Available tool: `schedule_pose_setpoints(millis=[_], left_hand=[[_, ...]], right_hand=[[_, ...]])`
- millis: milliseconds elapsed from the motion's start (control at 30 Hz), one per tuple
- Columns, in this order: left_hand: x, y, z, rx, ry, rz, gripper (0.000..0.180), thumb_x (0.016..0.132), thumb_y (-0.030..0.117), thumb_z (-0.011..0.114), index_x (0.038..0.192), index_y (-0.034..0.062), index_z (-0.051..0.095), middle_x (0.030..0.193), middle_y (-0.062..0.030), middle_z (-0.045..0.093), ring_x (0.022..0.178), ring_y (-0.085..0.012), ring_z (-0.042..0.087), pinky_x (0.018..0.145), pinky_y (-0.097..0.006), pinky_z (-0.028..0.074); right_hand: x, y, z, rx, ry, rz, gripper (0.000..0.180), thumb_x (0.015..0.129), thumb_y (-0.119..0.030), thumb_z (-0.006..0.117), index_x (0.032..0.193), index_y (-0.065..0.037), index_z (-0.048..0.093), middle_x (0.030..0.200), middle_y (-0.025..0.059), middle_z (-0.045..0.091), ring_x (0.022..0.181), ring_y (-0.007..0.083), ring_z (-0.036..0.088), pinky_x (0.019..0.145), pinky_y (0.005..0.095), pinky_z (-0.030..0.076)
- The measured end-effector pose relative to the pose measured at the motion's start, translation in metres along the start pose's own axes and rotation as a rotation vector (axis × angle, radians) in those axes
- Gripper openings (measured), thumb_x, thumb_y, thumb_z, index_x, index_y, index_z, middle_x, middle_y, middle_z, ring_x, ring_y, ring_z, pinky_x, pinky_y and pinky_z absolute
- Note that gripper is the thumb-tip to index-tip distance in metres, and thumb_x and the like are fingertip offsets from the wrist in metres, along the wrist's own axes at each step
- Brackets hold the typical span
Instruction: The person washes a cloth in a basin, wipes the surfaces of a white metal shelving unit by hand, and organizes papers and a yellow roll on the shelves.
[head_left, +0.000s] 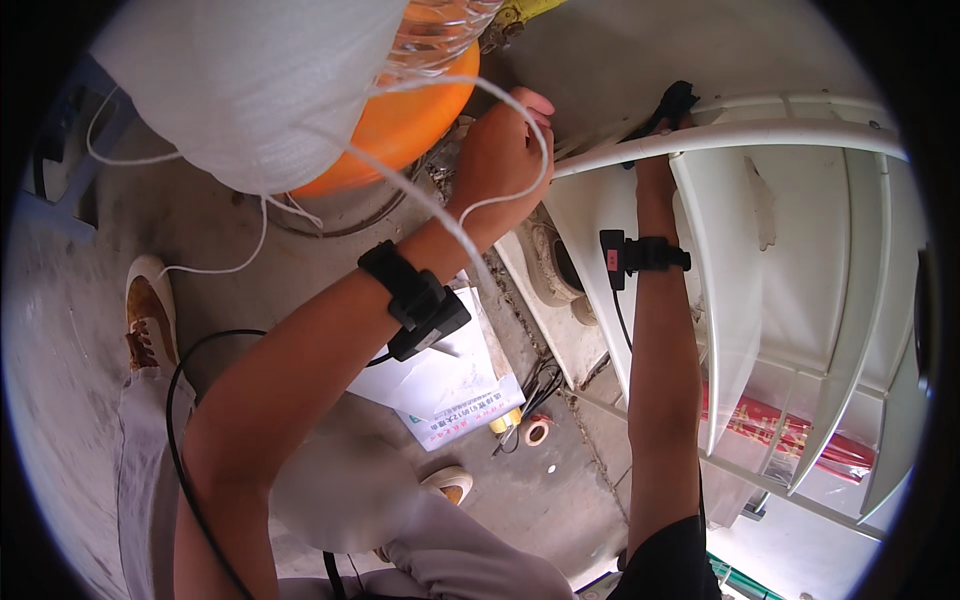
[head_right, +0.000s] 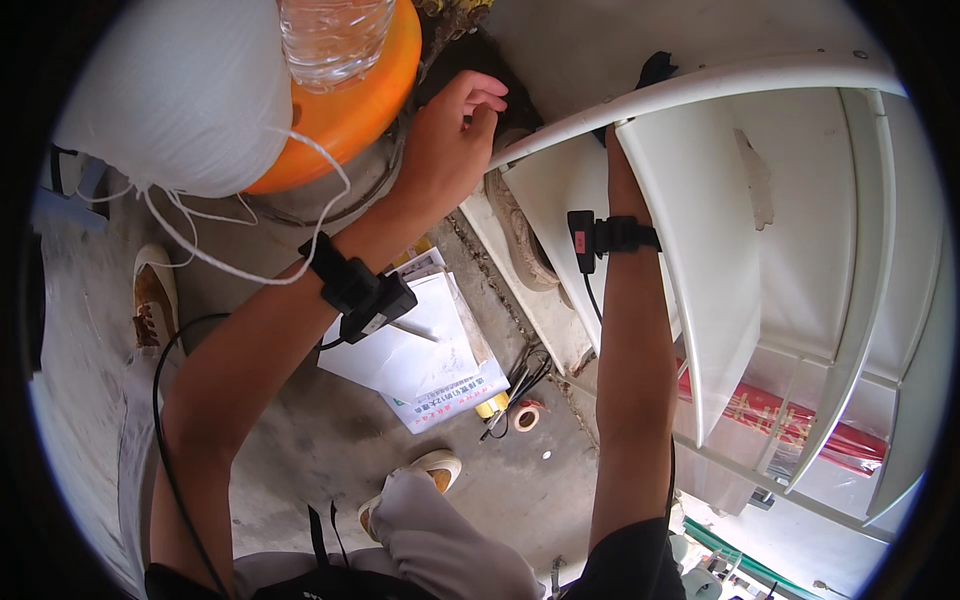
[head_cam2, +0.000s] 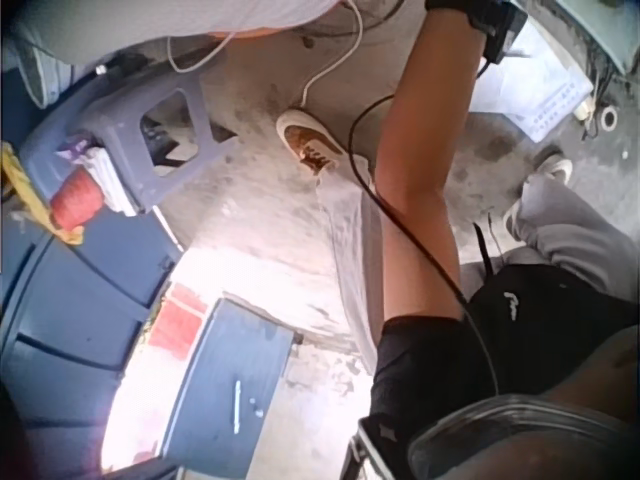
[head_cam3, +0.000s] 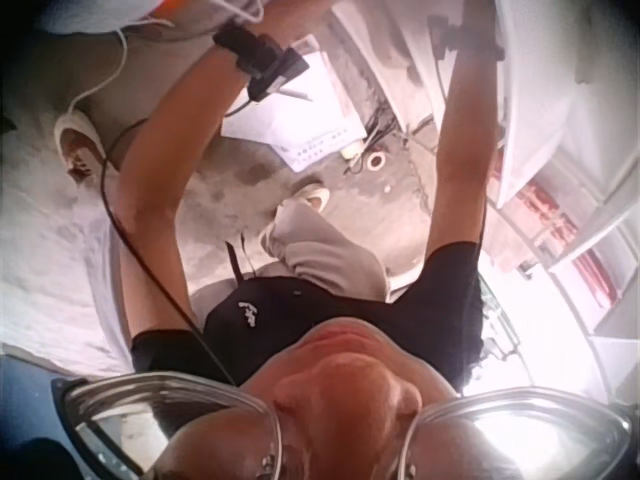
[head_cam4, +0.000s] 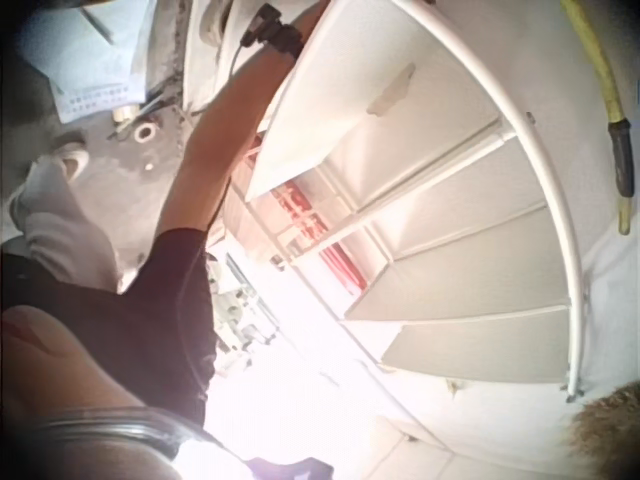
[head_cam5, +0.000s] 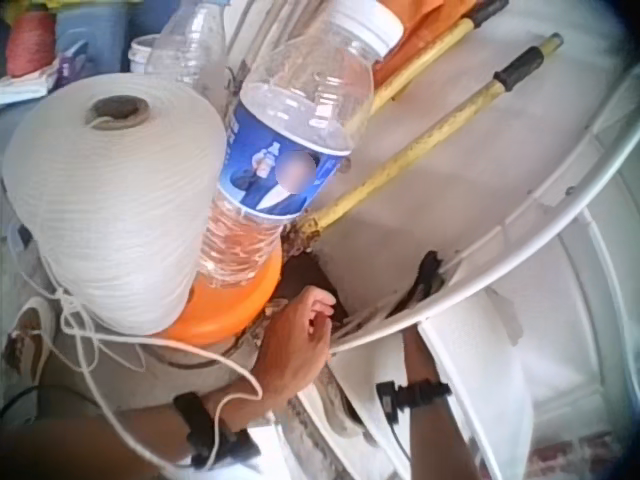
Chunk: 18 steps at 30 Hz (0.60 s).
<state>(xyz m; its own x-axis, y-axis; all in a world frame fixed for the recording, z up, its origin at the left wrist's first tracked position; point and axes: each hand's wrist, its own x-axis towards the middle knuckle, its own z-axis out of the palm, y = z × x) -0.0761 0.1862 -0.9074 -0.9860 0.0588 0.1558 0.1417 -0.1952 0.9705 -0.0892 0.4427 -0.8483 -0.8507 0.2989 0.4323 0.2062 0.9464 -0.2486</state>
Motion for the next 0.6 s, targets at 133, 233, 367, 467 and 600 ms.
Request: schedule_pose_setpoints(millis=[133, 233, 367, 467, 600], left_hand=[[0.034, 0.002, 0.021, 0.011, -0.039, 0.033, 0.024, 0.106, 0.007, 0.058, 0.126, 0.0021, 0.07, 0.117, -0.013, 0.08, 0.107, -0.0261, 0.076, 0.096, -0.037, 0.057], [0.056, -0.011, 0.033, 0.035, -0.129, 0.017, 0.031, 0.107, 0.009, 0.057, 0.134, 0.0018, 0.07, 0.123, -0.0132, 0.079, 0.113, -0.0258, 0.075, 0.101, -0.036, 0.056], [0.101, -0.024, 0.049, 0.083, -0.19, 0.22, 0.038, 0.101, 0.013, 0.06, 0.136, 0.0083, 0.075, 0.124, -0.0185, 0.079, 0.119, -0.039, 0.074, 0.104, -0.043, 0.057], [0.127, -0.016, 0.073, 0.176, -0.44, 0.211, 0.04, 0.099, 0.009, 0.065, 0.137, 0.011, 0.077, 0.129, -0.0184, 0.079, 0.123, -0.0385, 0.074, 0.104, -0.044, 0.058], [0.136, -0.019, 0.082, 0.423, -0.666, 0.337, 0.04, 0.099, 0.007, 0.073, 0.138, 0.0104, 0.076, 0.133, -0.0181, 0.079, 0.122, -0.0358, 0.076, 0.101, -0.043, 0.059]], right_hand=[[0.027, 0.038, 0.0, 0.004, 0.005, -0.285, 0.045, 0.114, -0.014, 0.051, 0.156, -0.002, 0.057, 0.13, 0.0198, 0.07, 0.119, 0.0284, 0.068, 0.107, 0.0408, 0.052], [0.023, 0.043, 0.018, 0.186, -0.092, -0.305, 0.042, 0.114, -0.017, 0.054, 0.152, -0.004, 0.062, 0.121, 0.0163, 0.073, 0.112, 0.024, 0.068, 0.105, 0.0385, 0.052], [0.023, 0.032, 0.014, 0.271, -0.205, -0.16, 0.039, 0.115, -0.022, 0.057, 0.15, -0.008, 0.065, 0.121, 0.0115, 0.073, 0.109, 0.0199, 0.065, 0.104, 0.0362, 0.051], [0.019, 0.044, 0.0, 0.299, -0.17, -0.18, 0.039, 0.114, -0.022, 0.058, 0.149, -0.007, 0.066, 0.121, 0.012, 0.073, 0.109, 0.0208, 0.066, 0.104, 0.0366, 0.052], [0.006, 0.045, 0.02, 0.382, -0.129, -0.214, 0.039, 0.113, -0.02, 0.059, 0.149, -0.007, 0.066, 0.122, 0.0127, 0.074, 0.109, 0.0221, 0.067, 0.104, 0.0372, 0.052]])
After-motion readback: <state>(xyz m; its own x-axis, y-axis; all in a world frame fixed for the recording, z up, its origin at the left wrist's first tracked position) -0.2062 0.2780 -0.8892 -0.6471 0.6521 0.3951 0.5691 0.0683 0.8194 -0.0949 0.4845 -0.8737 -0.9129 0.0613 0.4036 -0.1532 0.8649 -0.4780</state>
